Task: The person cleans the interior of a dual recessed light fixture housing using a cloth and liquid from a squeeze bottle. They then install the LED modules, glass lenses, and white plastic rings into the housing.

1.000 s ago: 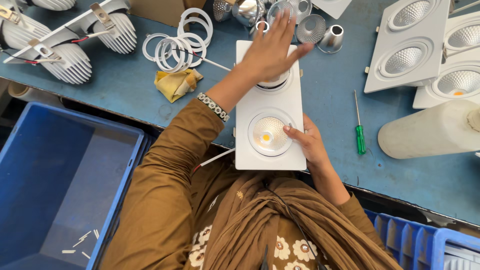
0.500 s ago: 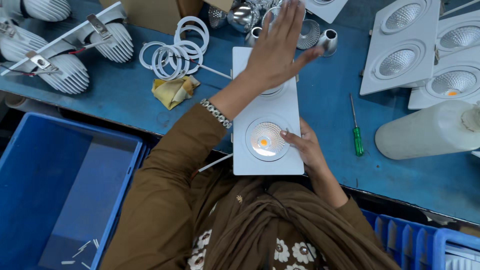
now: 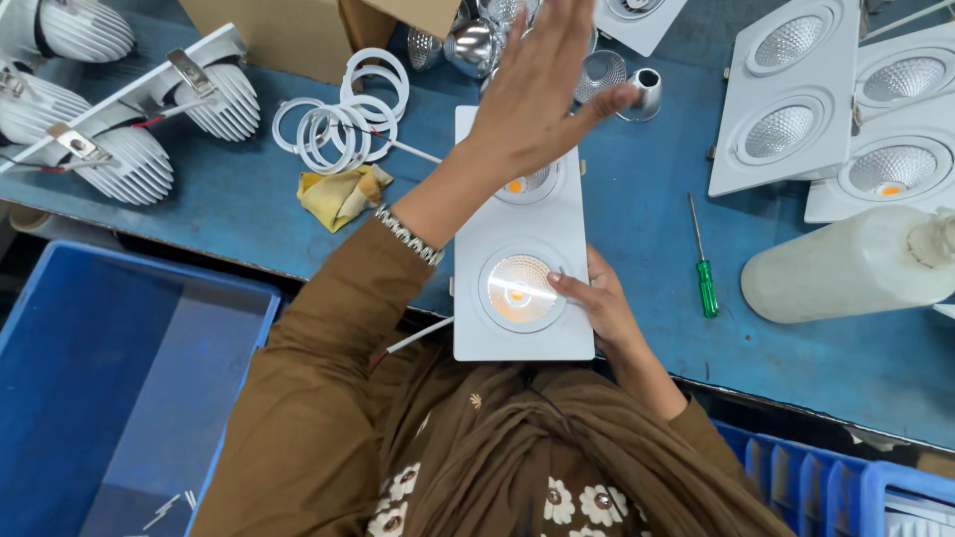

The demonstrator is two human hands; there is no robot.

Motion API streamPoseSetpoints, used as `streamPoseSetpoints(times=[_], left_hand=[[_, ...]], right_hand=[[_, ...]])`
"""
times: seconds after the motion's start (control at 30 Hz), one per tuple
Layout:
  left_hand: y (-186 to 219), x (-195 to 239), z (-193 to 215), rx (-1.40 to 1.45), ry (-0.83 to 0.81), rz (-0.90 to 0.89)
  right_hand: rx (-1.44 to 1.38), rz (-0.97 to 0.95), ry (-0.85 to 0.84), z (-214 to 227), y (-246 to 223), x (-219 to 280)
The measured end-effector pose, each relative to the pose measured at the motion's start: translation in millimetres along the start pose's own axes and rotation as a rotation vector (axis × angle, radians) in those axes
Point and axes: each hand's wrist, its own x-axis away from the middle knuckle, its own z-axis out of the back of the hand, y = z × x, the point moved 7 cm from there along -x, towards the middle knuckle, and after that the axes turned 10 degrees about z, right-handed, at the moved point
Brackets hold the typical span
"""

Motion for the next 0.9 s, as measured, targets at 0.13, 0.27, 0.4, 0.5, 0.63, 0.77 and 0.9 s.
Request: streamPoseSetpoints(times=[0.13, 0.27, 0.4, 0.5, 0.63, 0.77, 0.9], left_hand=[[-8, 35, -42, -0.244, -0.327, 0.044], [-26, 34, -64, -0.058, -0.303, 0.032], [-67, 8, -47, 0.824, -0.265, 0.215], [-115, 28, 4, 0.971, -0.122, 0.191], [-162, 89, 44, 0.983, -0.017, 0.404], [-172, 137, 32, 0.997, -0.12, 0.564], [-165, 160, -8, 1.089, -0.245, 0.56]], right_hand=[[0.044, 0.015, -0.033, 0, 0, -3], [-0.039, 0.012, -0.021, -3, 4, -2], [-0.05, 0.018, -0.003, -1, 4, 0], [-0.03, 0.006, 0.004, 3, 5, 0], [-0.032, 0.03, -0.009, 5, 9, -4], [-0.023, 0.032, -0.005, 8, 10, -1], [0.028, 0.018, 0.009, 5, 6, -1]])
